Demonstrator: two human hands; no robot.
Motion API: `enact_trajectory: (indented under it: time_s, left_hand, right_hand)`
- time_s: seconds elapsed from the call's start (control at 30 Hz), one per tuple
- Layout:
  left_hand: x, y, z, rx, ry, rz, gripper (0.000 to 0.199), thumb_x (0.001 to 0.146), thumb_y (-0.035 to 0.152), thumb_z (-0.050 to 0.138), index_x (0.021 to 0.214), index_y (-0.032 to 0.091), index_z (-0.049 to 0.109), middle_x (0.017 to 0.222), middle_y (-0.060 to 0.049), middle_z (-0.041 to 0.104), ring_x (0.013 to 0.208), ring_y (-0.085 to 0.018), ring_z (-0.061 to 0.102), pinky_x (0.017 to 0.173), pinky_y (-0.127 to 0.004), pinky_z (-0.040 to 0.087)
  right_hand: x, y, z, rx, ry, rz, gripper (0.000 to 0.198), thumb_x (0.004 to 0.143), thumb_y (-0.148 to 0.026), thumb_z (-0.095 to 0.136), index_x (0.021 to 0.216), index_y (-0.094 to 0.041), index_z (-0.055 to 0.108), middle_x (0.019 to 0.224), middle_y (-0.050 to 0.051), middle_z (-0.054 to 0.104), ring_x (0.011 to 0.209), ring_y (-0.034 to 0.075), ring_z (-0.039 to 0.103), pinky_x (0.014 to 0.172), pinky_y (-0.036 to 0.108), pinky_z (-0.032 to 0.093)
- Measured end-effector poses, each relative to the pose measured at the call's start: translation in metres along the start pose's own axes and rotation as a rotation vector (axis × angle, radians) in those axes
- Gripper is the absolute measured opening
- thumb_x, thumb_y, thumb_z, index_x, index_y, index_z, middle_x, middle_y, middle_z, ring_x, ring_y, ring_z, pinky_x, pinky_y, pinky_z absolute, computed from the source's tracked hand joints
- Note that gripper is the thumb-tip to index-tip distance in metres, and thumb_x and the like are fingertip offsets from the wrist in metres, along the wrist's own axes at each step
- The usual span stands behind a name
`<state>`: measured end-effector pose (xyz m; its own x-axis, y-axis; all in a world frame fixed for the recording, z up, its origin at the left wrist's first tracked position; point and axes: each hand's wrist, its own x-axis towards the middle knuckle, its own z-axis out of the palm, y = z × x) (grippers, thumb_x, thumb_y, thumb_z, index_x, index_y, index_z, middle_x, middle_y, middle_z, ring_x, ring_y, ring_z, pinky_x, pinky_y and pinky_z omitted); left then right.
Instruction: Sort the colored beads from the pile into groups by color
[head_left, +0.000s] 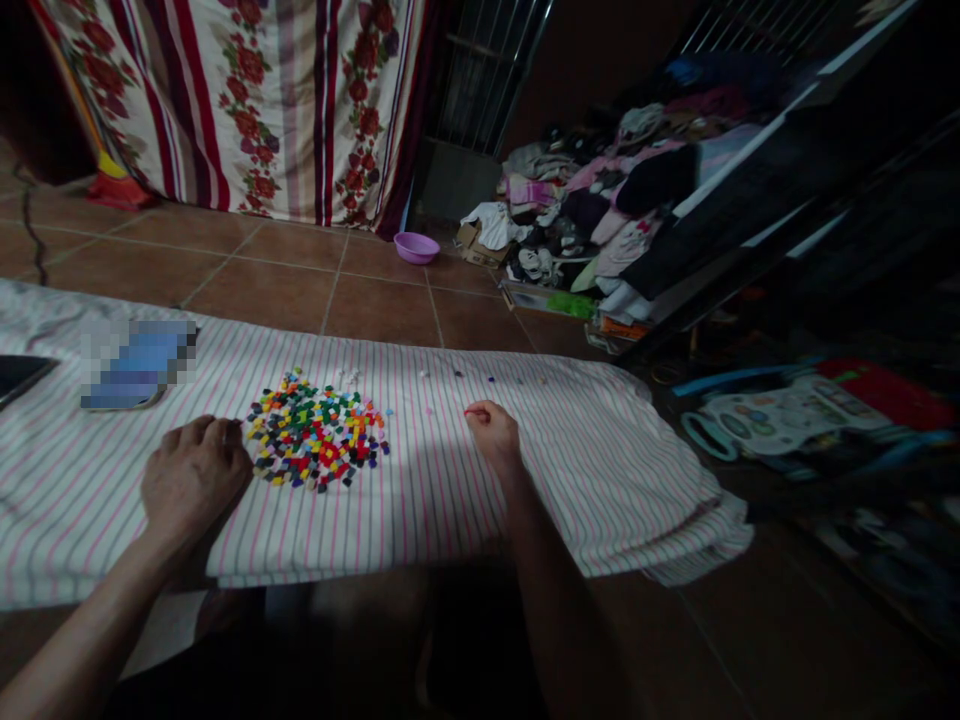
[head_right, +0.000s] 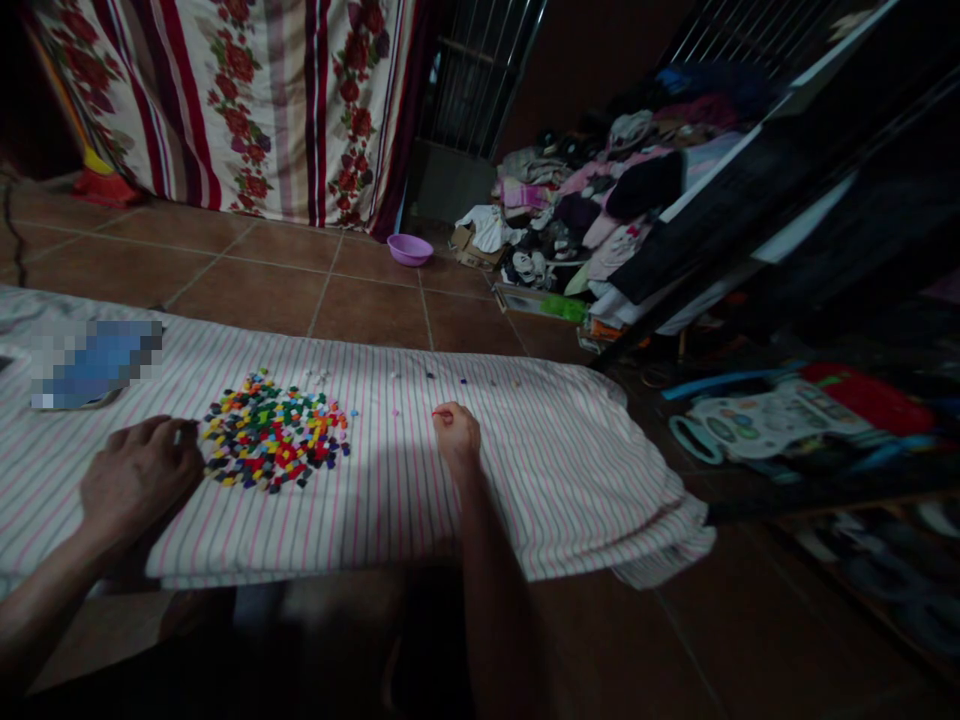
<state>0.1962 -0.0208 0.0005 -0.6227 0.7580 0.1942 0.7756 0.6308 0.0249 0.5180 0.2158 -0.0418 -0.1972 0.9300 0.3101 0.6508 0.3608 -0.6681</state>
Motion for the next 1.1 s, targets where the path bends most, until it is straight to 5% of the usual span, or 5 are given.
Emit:
enact_trajectory:
  time_s: [0.47,0.83,1.1]
  left_hand:
    - [0.000,-0.002,0.002,-0.090,0.010,-0.002,0.041,0.091,0.029,0.035,0.114,0.011,0.064,0.126,-0.018,0.062,0.111,-0.035,0.057,0.087,-0.048,0.047]
    - [0.001,-0.003,0.002,-0.094,-0.005,-0.017,0.043,0.091,0.032,0.034,0.114,0.014,0.065,0.123,-0.016,0.063,0.109,-0.032,0.056,0.086,-0.043,0.045]
    - [0.001,-0.004,0.006,-0.084,0.006,-0.025,0.045,0.092,0.033,0.032,0.116,0.015,0.065,0.126,-0.014,0.062,0.112,-0.032,0.055,0.086,-0.043,0.045]
  right_hand:
    - [-0.007,-0.031,0.000,-0.014,0.059,-0.123,0.016,0.077,-0.026,0.053,0.081,-0.021,0.067,0.079,0.005,0.070,0.071,0.018,0.063,0.071,0.029,0.050]
    - [-0.041,-0.091,0.025,0.110,-0.164,-0.424,0.013,0.087,-0.021,0.055,0.083,-0.019,0.068,0.081,0.004,0.064,0.066,0.013,0.059,0.066,0.023,0.049]
    - [-0.062,-0.107,0.048,0.070,-0.308,-0.606,0.014,0.087,-0.011,0.058,0.085,-0.020,0.069,0.083,0.002,0.064,0.075,0.013,0.060,0.070,0.023,0.048]
